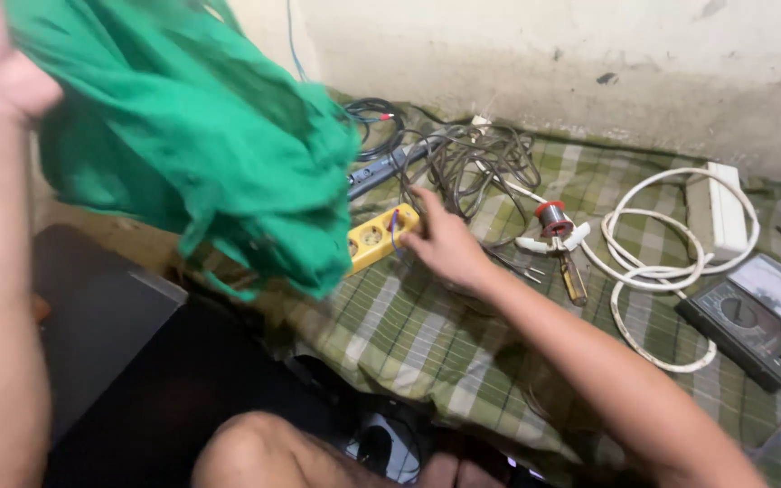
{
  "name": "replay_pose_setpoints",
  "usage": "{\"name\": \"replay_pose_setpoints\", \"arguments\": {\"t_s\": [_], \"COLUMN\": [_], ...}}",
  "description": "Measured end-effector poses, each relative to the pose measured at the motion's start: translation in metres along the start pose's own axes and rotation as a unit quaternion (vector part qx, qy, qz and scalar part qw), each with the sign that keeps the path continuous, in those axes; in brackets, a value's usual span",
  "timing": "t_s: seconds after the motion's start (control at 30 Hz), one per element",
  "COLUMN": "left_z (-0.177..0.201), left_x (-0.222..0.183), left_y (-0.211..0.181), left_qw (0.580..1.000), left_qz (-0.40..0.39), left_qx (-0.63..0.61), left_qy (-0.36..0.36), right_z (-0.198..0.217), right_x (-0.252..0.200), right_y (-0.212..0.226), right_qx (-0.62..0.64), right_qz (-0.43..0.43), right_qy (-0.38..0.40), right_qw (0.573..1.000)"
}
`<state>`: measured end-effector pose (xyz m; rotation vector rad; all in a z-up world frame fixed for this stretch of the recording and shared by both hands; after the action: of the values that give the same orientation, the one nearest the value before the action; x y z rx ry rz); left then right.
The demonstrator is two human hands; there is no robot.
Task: The person is performing repair tasks on electronics, including using a screwdriver on a component and wrapping a circuit board in a protective cloth.
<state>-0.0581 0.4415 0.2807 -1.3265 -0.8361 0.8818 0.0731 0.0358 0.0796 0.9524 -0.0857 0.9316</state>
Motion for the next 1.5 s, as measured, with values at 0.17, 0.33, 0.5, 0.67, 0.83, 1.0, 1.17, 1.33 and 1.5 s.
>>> {"name": "replay_pose_setpoints", "arguments": {"t_s": [0.17,0.33,0.5,0.67,0.83,1.0,1.17,1.33,1.5], "left_z": [0.010,-0.002,-0.036,-0.083,-0.126,-0.177,-0.214,-0.231,-0.203], "left_x": [-0.010,-0.043,-0.078,-0.116,-0.156,-0.193,-0.209,-0.191,-0.188], "left_y": [-0.015,-0.026,-0.033,-0.033,-0.044,-0.021,0.057,0.118,0.156], "left_qw": [0.999,0.995,0.986,0.971,0.951,0.939,0.924,0.918,0.805], "left_qz": [-0.026,-0.031,-0.041,-0.049,-0.073,-0.042,-0.079,-0.074,-0.241], "left_qx": [-0.017,-0.032,-0.046,-0.038,-0.053,-0.043,0.127,0.101,0.446], "left_qy": [0.041,0.092,0.156,0.229,0.295,0.339,0.351,0.377,0.309], "right_z": [-0.009,0.078,0.081,-0.054,0.000,0.094,0.148,0.086,-0.008], "right_x": [0.044,0.023,0.008,-0.009,0.012,0.026,0.005,-0.027,-0.028], "right_y": [-0.004,-0.037,-0.033,0.038,0.001,-0.042,0.008,0.077,-0.062], "right_qx": [-0.020,-0.142,-0.410,-0.142,0.000,0.121,0.140,0.002,-0.379], "right_qz": [0.051,0.110,0.187,0.282,0.161,0.023,0.029,0.214,0.012], "right_qy": [-0.037,-0.158,-0.107,-0.093,-0.186,-0.112,-0.157,-0.102,0.143], "right_qw": [0.998,0.971,0.886,0.944,0.969,0.986,0.977,0.972,0.914]}}
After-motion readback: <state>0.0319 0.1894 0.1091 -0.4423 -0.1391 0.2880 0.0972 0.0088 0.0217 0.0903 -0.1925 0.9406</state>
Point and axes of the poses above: each hand's wrist, its own x-axis towards the middle knuckle, its own z-axis out of the back of the hand, y = z × x, the point moved 9 cm from there along x, towards the middle knuckle, and after that the axes turned 10 degrees about z, right-handed, at the moved point
